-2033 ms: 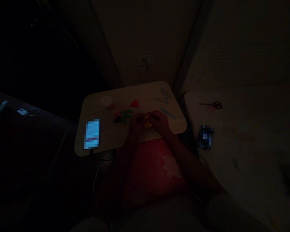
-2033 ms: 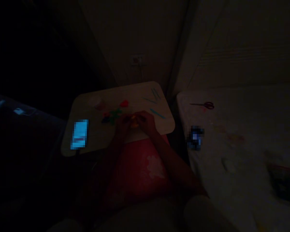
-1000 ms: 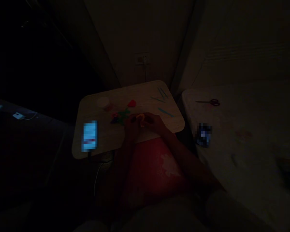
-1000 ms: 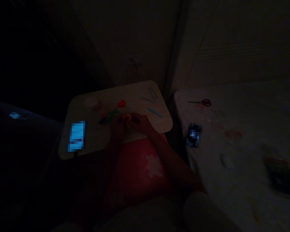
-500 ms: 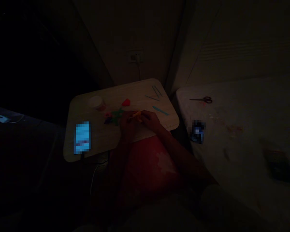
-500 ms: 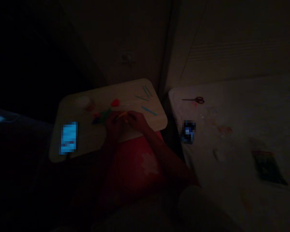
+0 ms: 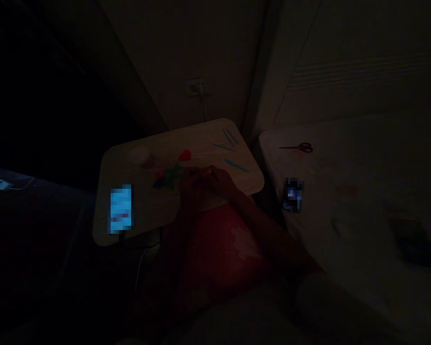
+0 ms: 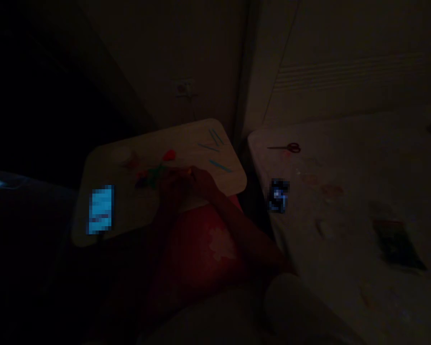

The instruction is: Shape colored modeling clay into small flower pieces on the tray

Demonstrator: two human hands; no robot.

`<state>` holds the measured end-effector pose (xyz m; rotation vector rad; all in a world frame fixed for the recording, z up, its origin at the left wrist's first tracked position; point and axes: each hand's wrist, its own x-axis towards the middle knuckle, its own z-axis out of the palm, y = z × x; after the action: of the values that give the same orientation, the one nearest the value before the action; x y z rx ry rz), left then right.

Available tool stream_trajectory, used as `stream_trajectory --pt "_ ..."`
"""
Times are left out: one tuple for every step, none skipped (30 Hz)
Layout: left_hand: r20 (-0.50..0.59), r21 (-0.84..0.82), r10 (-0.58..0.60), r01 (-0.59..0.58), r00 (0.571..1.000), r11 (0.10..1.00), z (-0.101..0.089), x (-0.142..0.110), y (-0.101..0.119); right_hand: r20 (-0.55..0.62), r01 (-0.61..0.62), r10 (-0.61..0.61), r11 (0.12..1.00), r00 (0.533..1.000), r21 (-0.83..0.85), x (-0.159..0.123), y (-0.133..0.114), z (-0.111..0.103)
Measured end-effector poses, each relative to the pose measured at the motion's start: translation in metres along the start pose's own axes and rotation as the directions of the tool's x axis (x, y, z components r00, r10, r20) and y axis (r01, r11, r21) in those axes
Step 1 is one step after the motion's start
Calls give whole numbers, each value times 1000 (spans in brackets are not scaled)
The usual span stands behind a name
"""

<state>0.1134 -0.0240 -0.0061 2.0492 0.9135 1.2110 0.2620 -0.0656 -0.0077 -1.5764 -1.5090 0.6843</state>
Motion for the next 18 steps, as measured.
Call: stream_trajectory --pt "9 -14 6 -6 1000 1000 0 0 1 -2 -10 10 1000 1000 -14 0 0 0" --pt "22 -30 8 -8 1000 1000 0 0 1 -10 -16 15 1000 1000 -19 0 0 0" --pt "35 -48 6 -5 999 999 0 0 2 -20 -14 14 1000 1000 -12 0 1 0" --pt "46 -72 1 3 999 997 0 0 2 -28 -7 7 1000 1000 6 0 2 0" --pt "53 -105 -9 15 999 994 0 0 2 -36 2 -1 999 999 32 1 3 0" --pt "58 -146 -23 31 998 989 0 1 1 -38 12 -10 998 999 60 1 4 0" --pt "60 -192 -44 55 997 980 -1 1 1 -37 22 -19 996 999 85 0 5 0" --pt "64 -237 -72 85 995 968 -1 1 0 -34 34 -30 994 999 109 0 6 -1" --pt "70 -275 -104 119 992 954 -1 1 0 -27 47 -44 990 999 130 0 6 -1" --pt "72 -305 -137 153 988 940 -1 1 -1 -22 60 -57 987 998 152 0 6 -2" --pt "68 -324 -170 183 983 928 -1 1 -1 -19 73 -71 982 997 176 -1 6 -2" --pt "61 -336 -197 206 979 919 0 1 -1 -20 83 -81 976 997 203 -1 6 -3" --pt "55 -343 -217 223 974 912 0 1 -1 -23 88 -85 969 996 232 -1 6 -3" --pt "52 -349 -231 235 971 907 1 1 0 -27 88 -84 961 996 261 -1 5 -4" --pt "55 -353 -238 242 970 904 1 1 0 -30 84 -79 954 996 288 -1 5 -4" --pt "66 -353 -239 246 969 903 1 1 1 -32 79 -72 947 997 313 -1 5 -4" --pt "81 -347 -231 245 970 905 2 1 1 -33 71 -64 940 997 333 0 5 -4" --pt "93 -335 -218 237 971 912 2 1 2 -31 63 -56 935 998 349 0 6 -5"
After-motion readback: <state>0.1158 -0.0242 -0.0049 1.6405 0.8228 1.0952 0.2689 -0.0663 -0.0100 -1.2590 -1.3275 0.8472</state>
